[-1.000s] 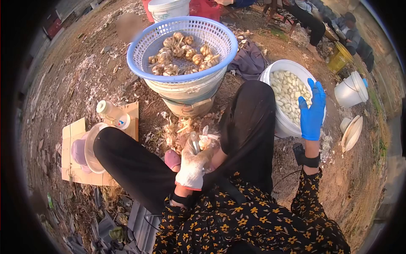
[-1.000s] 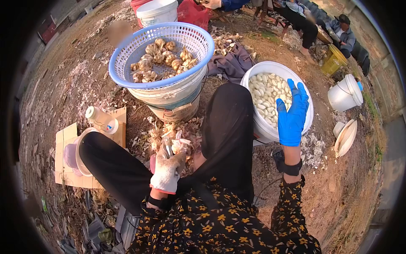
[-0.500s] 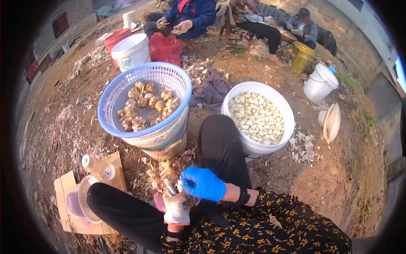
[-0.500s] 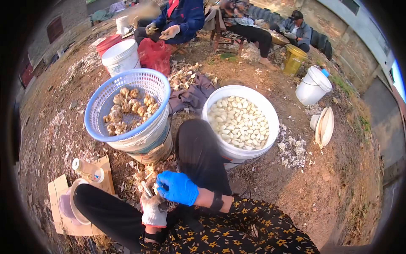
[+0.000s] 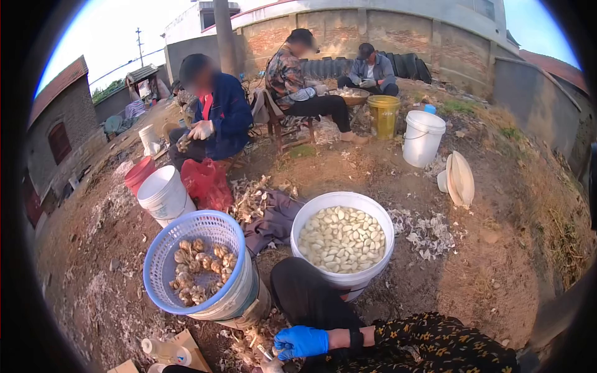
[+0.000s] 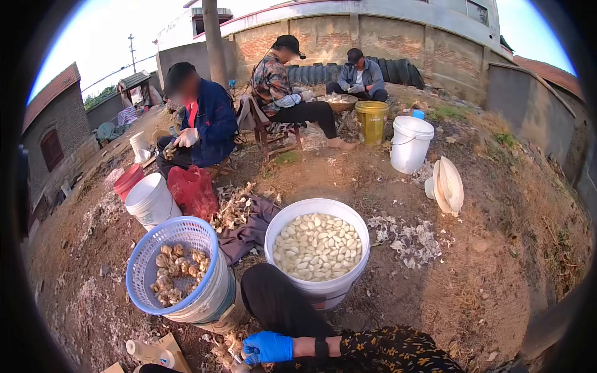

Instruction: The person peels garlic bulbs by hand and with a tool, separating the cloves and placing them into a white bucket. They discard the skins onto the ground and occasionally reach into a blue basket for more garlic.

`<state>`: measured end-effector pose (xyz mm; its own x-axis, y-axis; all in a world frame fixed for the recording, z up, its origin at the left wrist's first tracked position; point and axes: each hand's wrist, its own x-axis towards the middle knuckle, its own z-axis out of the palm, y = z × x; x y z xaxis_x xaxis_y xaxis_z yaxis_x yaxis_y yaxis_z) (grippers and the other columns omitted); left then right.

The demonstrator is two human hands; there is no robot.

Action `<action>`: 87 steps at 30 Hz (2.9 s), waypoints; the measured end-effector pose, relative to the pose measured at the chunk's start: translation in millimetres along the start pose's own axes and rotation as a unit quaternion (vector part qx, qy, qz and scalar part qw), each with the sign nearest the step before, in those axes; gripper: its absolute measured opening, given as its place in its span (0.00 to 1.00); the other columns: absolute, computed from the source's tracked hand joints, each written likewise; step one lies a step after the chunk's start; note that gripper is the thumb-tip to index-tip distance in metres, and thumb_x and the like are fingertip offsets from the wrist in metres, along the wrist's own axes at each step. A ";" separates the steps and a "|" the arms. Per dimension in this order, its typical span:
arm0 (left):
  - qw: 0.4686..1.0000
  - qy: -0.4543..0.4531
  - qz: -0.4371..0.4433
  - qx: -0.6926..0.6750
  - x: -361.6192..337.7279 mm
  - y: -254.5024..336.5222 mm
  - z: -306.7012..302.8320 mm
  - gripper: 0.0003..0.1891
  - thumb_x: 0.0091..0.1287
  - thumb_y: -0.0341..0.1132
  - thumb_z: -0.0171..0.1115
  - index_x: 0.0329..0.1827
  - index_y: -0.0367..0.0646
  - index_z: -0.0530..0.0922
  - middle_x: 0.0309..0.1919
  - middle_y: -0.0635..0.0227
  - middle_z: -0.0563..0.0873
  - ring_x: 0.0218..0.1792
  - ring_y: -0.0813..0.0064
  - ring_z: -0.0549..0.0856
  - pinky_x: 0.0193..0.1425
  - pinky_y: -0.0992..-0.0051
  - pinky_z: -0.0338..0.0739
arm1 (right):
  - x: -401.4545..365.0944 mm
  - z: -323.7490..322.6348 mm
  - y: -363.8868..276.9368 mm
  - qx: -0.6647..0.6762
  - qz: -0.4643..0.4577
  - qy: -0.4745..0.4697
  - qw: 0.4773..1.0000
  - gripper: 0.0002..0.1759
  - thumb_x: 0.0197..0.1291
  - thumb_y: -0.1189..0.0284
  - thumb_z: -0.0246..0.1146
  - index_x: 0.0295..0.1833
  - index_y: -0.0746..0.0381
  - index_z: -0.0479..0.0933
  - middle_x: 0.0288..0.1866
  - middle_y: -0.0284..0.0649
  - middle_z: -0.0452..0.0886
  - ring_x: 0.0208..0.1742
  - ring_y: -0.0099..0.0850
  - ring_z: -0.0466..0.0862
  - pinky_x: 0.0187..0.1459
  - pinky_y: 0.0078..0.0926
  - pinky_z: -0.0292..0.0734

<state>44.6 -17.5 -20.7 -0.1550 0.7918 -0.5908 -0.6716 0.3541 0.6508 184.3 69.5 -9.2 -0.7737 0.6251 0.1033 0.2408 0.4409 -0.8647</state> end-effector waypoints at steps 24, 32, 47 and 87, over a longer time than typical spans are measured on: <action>0.993 -0.066 0.058 0.081 -6.6 3.0 8.8 0.11 0.58 0.22 0.58 0.43 0.42 0.76 0.27 0.74 0.79 0.20 0.84 0.77 0.22 0.85 0.70 | 5.5 36.9 34.5 0.334 0.177 0.167 0.911 0.09 0.68 0.69 0.60 0.38 0.64 0.78 0.27 0.34 0.80 0.25 0.21 0.76 0.28 0.25 0.72; 0.983 -0.057 0.175 -0.019 38.0 -27.7 -9.9 0.08 0.60 0.22 0.63 0.41 0.37 0.77 0.32 0.71 0.82 0.30 0.81 0.81 0.34 0.81 0.75 | 10.4 16.5 20.7 0.346 0.271 0.096 0.893 0.08 0.69 0.73 0.57 0.44 0.63 0.81 0.27 0.29 0.77 0.25 0.17 0.72 0.25 0.17 0.68; 0.979 0.010 0.127 0.158 29.3 7.2 -11.6 0.04 0.59 0.24 0.60 0.36 0.39 0.78 0.25 0.72 0.81 0.23 0.84 0.79 0.25 0.82 0.71 | 16.9 5.4 6.5 -0.152 -0.103 0.065 0.981 0.15 0.59 0.71 0.63 0.51 0.61 0.80 0.43 0.44 0.79 0.42 0.44 0.81 0.43 0.37 0.79; 0.979 -0.098 0.176 0.012 37.6 -2.1 -27.1 0.13 0.64 0.28 0.65 0.51 0.35 0.78 0.39 0.65 0.85 0.39 0.76 0.84 0.44 0.78 0.79 | 25.5 16.4 6.6 0.415 0.233 0.203 0.856 0.08 0.66 0.73 0.58 0.42 0.64 0.81 0.30 0.31 0.81 0.21 0.12 0.67 0.21 0.10 0.58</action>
<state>20.6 -1.9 -57.2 -0.2300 0.9466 -0.2259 -0.5833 0.0517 0.8106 156.5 77.8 -20.2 -0.3996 0.8547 -0.3315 -0.1624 -0.4219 -0.8920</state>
